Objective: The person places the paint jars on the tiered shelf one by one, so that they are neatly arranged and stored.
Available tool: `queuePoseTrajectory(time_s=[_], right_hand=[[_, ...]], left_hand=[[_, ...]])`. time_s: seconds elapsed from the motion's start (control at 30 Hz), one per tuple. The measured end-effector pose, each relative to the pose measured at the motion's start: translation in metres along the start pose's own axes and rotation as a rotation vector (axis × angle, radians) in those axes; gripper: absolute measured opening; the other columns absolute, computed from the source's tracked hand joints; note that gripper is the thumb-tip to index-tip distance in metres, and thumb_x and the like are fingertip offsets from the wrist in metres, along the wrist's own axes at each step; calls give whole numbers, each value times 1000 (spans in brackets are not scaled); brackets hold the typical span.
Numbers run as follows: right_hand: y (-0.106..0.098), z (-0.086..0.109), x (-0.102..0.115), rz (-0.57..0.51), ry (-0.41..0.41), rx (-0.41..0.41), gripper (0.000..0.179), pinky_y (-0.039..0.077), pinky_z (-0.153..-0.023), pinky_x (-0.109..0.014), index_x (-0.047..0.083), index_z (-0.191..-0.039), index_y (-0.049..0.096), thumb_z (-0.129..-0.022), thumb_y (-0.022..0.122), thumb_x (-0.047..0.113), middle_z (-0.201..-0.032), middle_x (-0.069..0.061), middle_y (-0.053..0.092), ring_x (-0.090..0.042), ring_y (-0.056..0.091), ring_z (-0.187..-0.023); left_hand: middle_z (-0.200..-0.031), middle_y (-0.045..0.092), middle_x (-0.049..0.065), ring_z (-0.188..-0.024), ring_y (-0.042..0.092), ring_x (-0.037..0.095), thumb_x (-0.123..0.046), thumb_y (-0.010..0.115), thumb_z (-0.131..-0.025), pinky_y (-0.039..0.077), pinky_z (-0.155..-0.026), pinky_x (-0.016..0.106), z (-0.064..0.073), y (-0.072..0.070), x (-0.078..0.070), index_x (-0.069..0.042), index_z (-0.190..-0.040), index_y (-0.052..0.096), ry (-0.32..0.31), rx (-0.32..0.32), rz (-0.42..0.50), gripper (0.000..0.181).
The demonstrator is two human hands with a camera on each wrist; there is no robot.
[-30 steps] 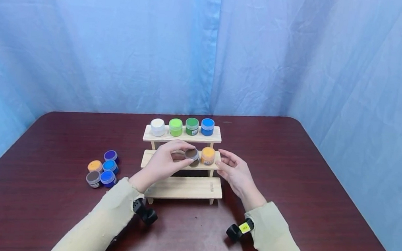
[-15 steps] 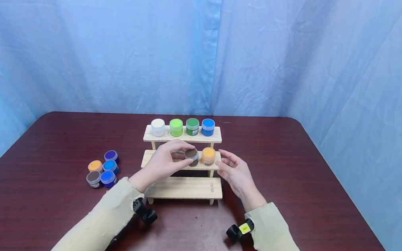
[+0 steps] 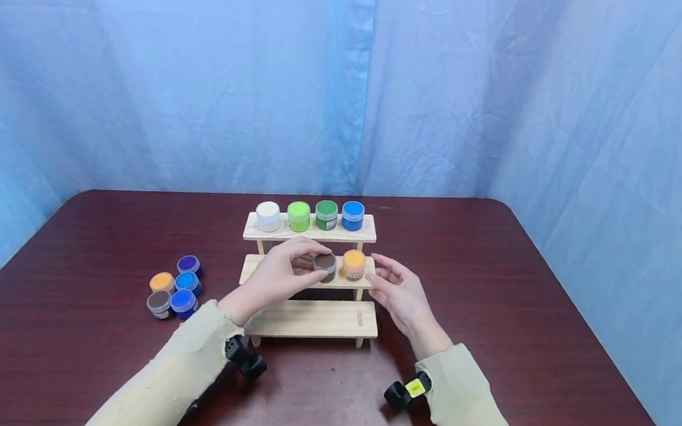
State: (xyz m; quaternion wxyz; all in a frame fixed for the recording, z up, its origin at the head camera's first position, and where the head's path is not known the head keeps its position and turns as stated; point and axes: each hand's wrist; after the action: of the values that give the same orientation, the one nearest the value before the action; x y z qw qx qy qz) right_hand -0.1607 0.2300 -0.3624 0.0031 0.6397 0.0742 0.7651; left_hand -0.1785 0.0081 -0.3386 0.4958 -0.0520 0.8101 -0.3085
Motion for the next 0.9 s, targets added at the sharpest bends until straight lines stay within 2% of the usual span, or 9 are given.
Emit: queuePoseTrajectory(time_s=[0.23,0.73,0.9], right_hand=[[0,-1,-1,-11,-5,2,57,51,-72,-14,-2,-143,25,-93,52,5,-88,9,53,0,56,-79],[-2,-1,-1,0,13,0,56,51,-73,-13,0,-144,25,-94,49,5,-93,7,52,0,55,-81],[-1,-1,0,-2,12,1,55,51,-73,-13,0,-144,25,-94,49,4,-92,8,52,-1,55,-81]], left_hand=[[-110,62,6,-96,61,15,-14,68,-84,54,-84,23,0,0,0,-8,-113,63,-3,7,0,30],[-111,62,5,-97,60,14,-16,67,-85,53,-86,25,1,-2,0,-9,-115,62,-14,32,6,32],[-112,62,6,-97,62,16,-14,67,-85,53,-87,26,4,-5,0,-8,-115,62,-1,14,9,31]])
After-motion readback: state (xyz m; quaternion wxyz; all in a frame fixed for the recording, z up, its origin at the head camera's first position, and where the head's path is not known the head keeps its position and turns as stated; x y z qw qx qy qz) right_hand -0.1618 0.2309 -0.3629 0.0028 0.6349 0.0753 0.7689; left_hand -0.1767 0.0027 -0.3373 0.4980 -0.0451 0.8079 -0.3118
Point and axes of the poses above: each hand's wrist, its own z-axis away from the middle knuckle, its own y-axis out of the palm, x = y × z
